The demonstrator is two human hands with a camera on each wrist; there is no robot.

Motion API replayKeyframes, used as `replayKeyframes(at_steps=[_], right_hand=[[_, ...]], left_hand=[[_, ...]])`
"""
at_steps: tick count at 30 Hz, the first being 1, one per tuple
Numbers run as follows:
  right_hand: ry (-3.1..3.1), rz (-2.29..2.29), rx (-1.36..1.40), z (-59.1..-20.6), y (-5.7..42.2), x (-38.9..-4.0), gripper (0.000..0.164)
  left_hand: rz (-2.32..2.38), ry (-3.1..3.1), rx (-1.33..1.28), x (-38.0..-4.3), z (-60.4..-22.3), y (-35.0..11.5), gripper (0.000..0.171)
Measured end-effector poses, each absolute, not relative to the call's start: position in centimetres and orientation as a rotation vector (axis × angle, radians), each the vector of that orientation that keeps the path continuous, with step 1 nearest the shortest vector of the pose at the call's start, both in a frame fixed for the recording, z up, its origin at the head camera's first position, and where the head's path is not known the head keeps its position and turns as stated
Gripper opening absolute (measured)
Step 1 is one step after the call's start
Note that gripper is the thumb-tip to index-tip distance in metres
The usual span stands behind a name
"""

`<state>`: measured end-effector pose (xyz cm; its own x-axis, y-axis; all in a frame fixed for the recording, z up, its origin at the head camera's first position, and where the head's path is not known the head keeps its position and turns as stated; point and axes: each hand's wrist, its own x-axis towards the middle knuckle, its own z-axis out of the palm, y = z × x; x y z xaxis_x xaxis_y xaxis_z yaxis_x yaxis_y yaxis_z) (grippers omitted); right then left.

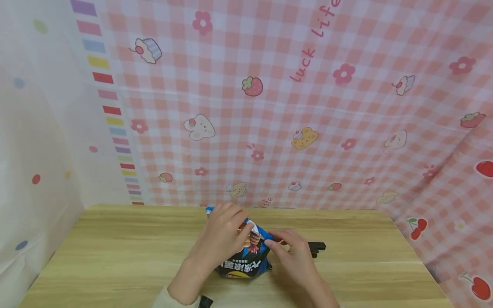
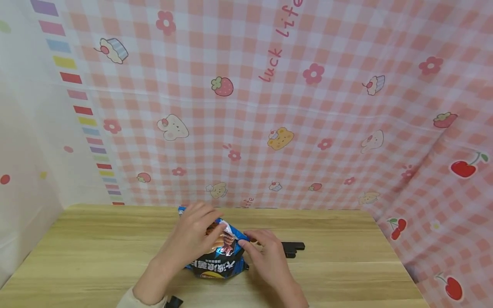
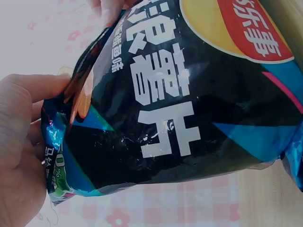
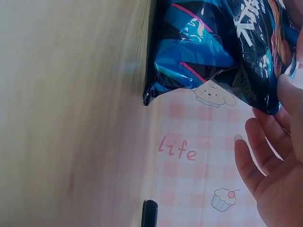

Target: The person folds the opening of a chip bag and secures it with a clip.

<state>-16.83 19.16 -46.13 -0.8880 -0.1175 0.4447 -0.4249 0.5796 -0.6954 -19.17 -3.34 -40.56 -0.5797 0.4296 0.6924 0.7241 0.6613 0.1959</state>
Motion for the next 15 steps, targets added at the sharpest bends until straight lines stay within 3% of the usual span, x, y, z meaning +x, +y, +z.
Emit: replayKeyframes(at_steps=[15], right_hand=[[-2.459,1.232,0.395,-46.60,19.01,-17.16,0.012]], left_hand=[[-0.693,-2.297,-0.841,-18.86,-40.43,-3.38,0.016]])
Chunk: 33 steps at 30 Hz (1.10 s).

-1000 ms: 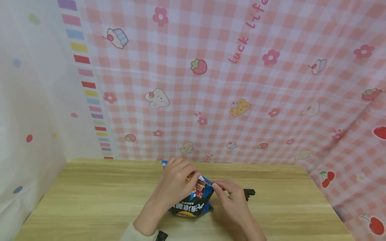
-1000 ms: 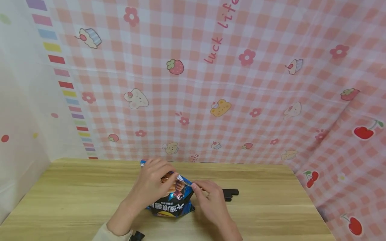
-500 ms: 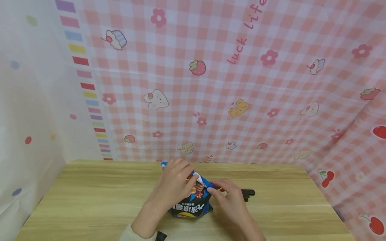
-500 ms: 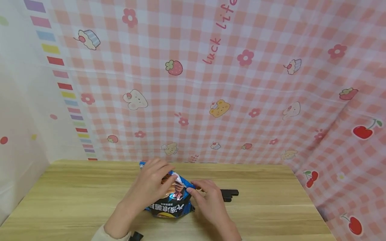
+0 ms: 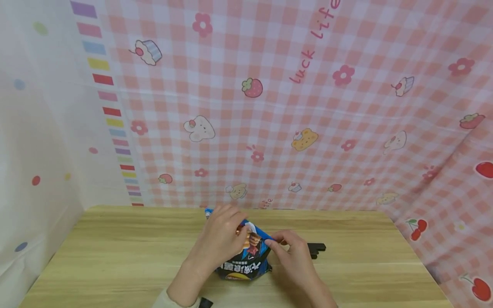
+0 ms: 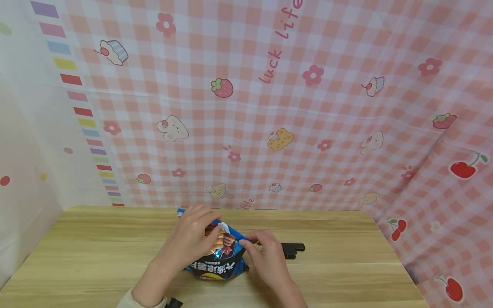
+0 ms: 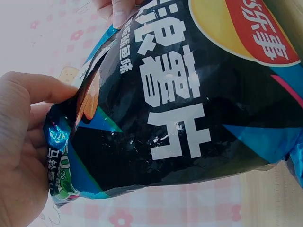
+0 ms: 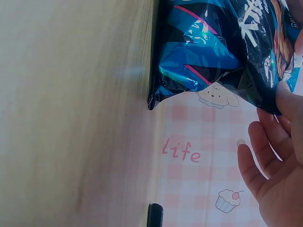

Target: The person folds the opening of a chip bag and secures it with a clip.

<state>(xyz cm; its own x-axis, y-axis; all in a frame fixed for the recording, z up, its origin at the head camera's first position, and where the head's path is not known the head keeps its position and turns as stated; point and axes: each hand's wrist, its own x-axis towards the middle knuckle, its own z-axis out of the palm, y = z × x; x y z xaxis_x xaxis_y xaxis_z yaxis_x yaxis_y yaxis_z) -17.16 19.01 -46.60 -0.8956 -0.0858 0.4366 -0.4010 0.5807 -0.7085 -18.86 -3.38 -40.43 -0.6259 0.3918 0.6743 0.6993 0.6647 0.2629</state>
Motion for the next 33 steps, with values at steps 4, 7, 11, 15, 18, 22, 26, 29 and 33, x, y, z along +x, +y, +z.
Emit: replayKeyframes(at_steps=[4,7,11,15,18,22,26,29,33], right_hand=[[-2.437,1.209,0.403,-46.71,18.99,-17.23,0.012],[-2.417,1.192,0.411,-46.78,18.95,-17.29,0.014],[-2.397,1.176,0.415,-46.84,18.94,-17.34,0.016],[-2.399,1.161,0.418,-46.91,19.03,-17.41,0.014],[-2.400,1.147,0.423,-46.91,19.16,-17.45,0.014],[-2.412,1.140,0.417,-46.80,19.24,-17.49,0.015],[-2.443,1.133,0.401,-46.61,19.21,-17.46,0.013],[-2.476,1.127,0.383,-46.37,19.27,-17.37,0.010],[-2.524,1.143,0.367,-45.95,19.41,-17.33,0.009]], left_hand=[[-0.701,-2.268,-0.832,-18.93,-40.41,-3.46,0.012],[-0.693,-2.262,-0.839,-18.97,-40.36,-3.58,0.011],[-0.688,-2.266,-0.853,-19.06,-40.42,-3.78,0.013],[-0.685,-2.272,-0.856,-19.16,-40.54,-3.88,0.013],[-0.677,-2.268,-0.863,-19.24,-40.58,-3.83,0.012],[-0.669,-2.258,-0.867,-19.31,-40.62,-3.77,0.014],[-0.673,-2.257,-0.859,-19.33,-40.67,-3.76,0.015],[-0.680,-2.257,-0.858,-19.36,-40.68,-3.74,0.014],[-0.685,-2.253,-0.858,-19.41,-40.69,-3.72,0.014]])
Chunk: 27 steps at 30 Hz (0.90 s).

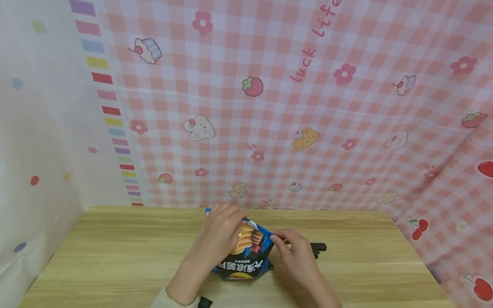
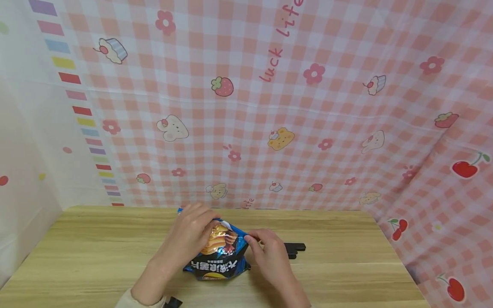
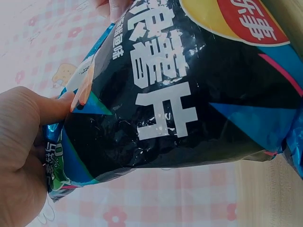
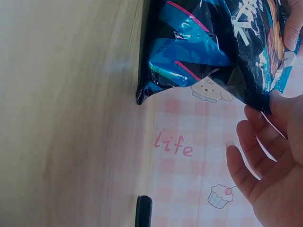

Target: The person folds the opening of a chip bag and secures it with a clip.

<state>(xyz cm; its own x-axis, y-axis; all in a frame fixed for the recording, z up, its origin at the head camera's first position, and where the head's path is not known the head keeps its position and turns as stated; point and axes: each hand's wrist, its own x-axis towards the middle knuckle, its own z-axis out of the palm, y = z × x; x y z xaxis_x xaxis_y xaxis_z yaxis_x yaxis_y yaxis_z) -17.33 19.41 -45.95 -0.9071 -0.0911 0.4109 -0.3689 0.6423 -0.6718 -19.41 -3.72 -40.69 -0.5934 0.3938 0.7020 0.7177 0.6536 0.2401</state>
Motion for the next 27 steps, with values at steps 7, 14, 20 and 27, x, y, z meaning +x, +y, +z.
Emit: replayKeyframes(at_steps=[7,14,20,27], right_hand=[[-2.635,1.068,0.383,-45.0,20.1,-17.4,0.016],[-2.642,0.788,0.545,-44.9,22.7,-17.5,0.028],[-2.647,0.550,0.713,-45.6,25.6,-17.5,0.043],[-2.829,0.420,0.693,-45.9,28.4,-17.5,0.062]], left_hand=[[-0.680,-2.241,-0.856,-19.4,-40.7,-3.7,0.017],[-0.676,-2.250,-0.860,-19.4,-40.7,-3.7,0.017],[-0.676,-2.258,-0.855,-19.4,-40.7,-3.7,0.017],[-0.692,-2.241,-0.855,-19.4,-40.7,-3.6,0.016]])
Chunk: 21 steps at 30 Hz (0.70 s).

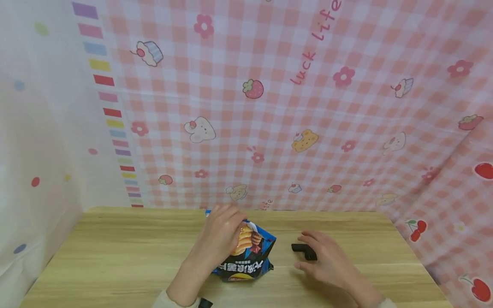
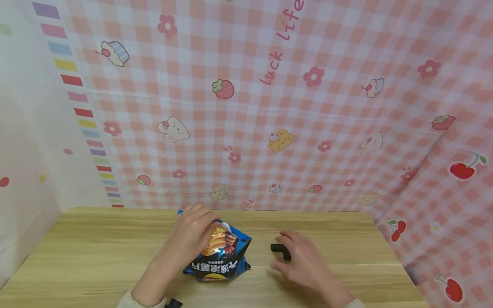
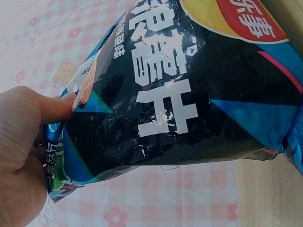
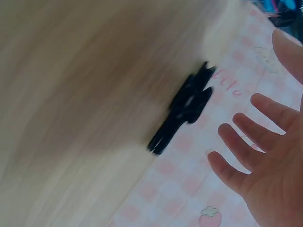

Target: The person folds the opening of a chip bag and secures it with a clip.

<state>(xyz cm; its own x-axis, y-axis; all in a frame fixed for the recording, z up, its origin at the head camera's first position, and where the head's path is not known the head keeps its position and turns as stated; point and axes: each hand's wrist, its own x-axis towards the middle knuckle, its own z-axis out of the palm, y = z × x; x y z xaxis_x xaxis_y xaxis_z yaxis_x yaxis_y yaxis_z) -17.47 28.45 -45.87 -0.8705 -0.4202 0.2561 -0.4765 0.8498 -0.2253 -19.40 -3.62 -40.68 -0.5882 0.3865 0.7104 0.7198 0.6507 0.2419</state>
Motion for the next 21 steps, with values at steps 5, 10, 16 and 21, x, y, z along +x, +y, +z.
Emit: replayKeyframes(at_steps=[5,10,16,21], right_hand=[[-2.950,0.379,0.657,-46.3,30.0,-18.0,0.076],[-3.010,0.308,0.663,-46.8,31.1,-18.4,0.083],[-3.001,0.211,0.740,-47.0,31.4,-18.7,0.073],[-3.008,0.228,0.794,-46.8,31.3,-19.5,0.056]], left_hand=[[-0.699,-2.246,-0.854,-19.4,-40.6,-3.6,0.016],[-0.696,-2.257,-0.851,-19.3,-40.7,-3.5,0.016],[-0.683,-2.250,-0.861,-19.3,-40.6,-3.5,0.015],[-0.686,-2.243,-0.856,-19.2,-40.6,-3.6,0.015]])
